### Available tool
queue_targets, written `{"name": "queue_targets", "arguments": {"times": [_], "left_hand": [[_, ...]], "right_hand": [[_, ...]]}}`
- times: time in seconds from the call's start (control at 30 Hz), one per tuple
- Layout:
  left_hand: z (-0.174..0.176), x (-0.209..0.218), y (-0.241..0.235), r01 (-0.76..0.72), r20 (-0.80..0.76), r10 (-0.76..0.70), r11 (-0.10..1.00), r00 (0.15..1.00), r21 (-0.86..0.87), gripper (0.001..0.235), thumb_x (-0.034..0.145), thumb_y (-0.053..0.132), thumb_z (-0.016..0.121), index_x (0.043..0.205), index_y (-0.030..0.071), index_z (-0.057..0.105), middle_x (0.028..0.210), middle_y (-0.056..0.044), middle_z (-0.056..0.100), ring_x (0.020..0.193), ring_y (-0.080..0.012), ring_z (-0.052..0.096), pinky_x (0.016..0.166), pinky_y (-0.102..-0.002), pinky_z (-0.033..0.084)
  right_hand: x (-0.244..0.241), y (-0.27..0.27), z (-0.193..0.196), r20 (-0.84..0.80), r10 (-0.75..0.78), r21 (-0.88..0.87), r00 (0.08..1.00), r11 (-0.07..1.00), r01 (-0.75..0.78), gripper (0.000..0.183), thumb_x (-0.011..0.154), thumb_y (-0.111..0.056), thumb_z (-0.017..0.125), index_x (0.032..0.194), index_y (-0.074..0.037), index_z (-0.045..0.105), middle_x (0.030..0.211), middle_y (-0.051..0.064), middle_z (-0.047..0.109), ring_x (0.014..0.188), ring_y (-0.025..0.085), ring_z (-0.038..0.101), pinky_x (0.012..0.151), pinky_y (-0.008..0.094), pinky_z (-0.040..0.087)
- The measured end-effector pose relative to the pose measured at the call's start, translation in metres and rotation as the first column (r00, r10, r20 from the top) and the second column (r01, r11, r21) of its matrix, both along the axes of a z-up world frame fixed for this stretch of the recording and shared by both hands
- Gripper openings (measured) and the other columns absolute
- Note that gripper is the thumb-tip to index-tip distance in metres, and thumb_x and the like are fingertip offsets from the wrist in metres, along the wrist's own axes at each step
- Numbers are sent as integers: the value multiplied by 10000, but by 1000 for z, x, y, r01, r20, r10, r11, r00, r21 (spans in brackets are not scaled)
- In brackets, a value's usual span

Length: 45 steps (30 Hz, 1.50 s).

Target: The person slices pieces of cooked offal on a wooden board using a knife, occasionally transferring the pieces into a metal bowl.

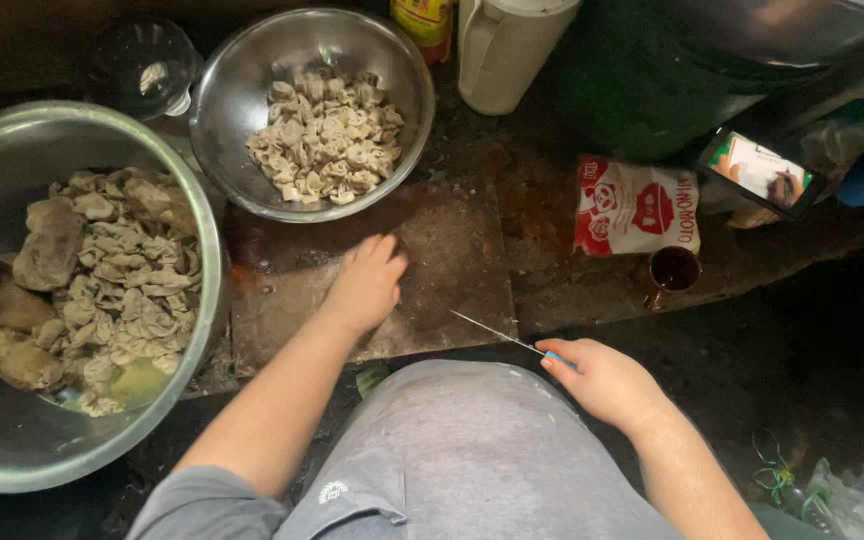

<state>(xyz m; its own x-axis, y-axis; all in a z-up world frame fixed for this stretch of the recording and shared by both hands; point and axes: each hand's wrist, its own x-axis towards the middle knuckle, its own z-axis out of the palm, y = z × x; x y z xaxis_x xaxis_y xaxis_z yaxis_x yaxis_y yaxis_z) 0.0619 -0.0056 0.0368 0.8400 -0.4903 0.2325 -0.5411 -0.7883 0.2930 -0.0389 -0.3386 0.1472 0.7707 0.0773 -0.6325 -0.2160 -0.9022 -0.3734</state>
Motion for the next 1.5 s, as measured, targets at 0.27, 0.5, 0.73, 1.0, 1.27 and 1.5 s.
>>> {"name": "queue_targets", "arguments": {"times": [0.27, 0.5, 0.73, 1.0, 1.27, 1.5], "left_hand": [[-43, -13, 16, -116, -181, 93, 986, 979, -118, 145, 805, 48, 632, 945, 52, 667, 1047, -163, 607, 1069, -388, 576, 930, -472, 504], [67, 22, 13, -179, 42, 252, 786, 967, -592, 460, 944, 91, 665, 1394, 47, 583, 1385, -215, 565, 1316, -404, 535, 1108, -452, 464], [97, -23, 37, -262, -83, 254, 835, 964, -485, 520, 915, 135, 733, 1417, 94, 603, 1446, -186, 558, 1358, -375, 533, 1138, -441, 440], [93, -75, 231, -737, -250, 749, 430, 614, -522, 334, 950, 101, 731, 1281, 60, 703, 1185, -78, 726, 1006, -152, 690, 877, -293, 559], [42, -112, 377, -963, -217, 942, 268, 255, 34, 352, 900, 216, 693, 1232, 114, 747, 1194, -194, 714, 1112, -389, 661, 945, -463, 508], [-9, -92, 393, -924, -302, 918, 326, 258, 201, 293, 980, 250, 647, 1203, 115, 782, 1219, -226, 734, 1230, -403, 667, 1073, -465, 521]], "right_hand": [[4, 6, -14, -13, 16, -12, 1000, 1000, -16, 438, 934, -439, 582, 1333, -284, 675, 1238, 60, 729, 1115, 253, 712, 958, 355, 556], [16, 17, -30, 18, 101, 32, 995, 994, -101, 451, 936, -422, 584, 1342, -246, 671, 1263, 93, 719, 1183, 273, 677, 995, 366, 532], [24, 22, -40, 46, 154, 42, 987, 987, -156, 462, 949, -437, 575, 1339, -209, 674, 1280, 101, 721, 1205, 274, 676, 1010, 366, 529], [28, 19, -43, -20, 130, -7, 991, 991, -130, 469, 946, -452, 580, 1359, -248, 666, 1297, 114, 711, 1212, 282, 674, 1017, 379, 529], [26, 31, -36, -53, 121, -20, 991, 992, -123, 479, 945, -471, 577, 1375, -275, 659, 1341, 85, 700, 1236, 260, 675, 1034, 370, 531], [26, 36, -20, -113, 119, -105, 986, 986, -131, 484, 956, -490, 551, 1396, -306, 635, 1367, 51, 683, 1272, 234, 651, 1051, 369, 520]]}}
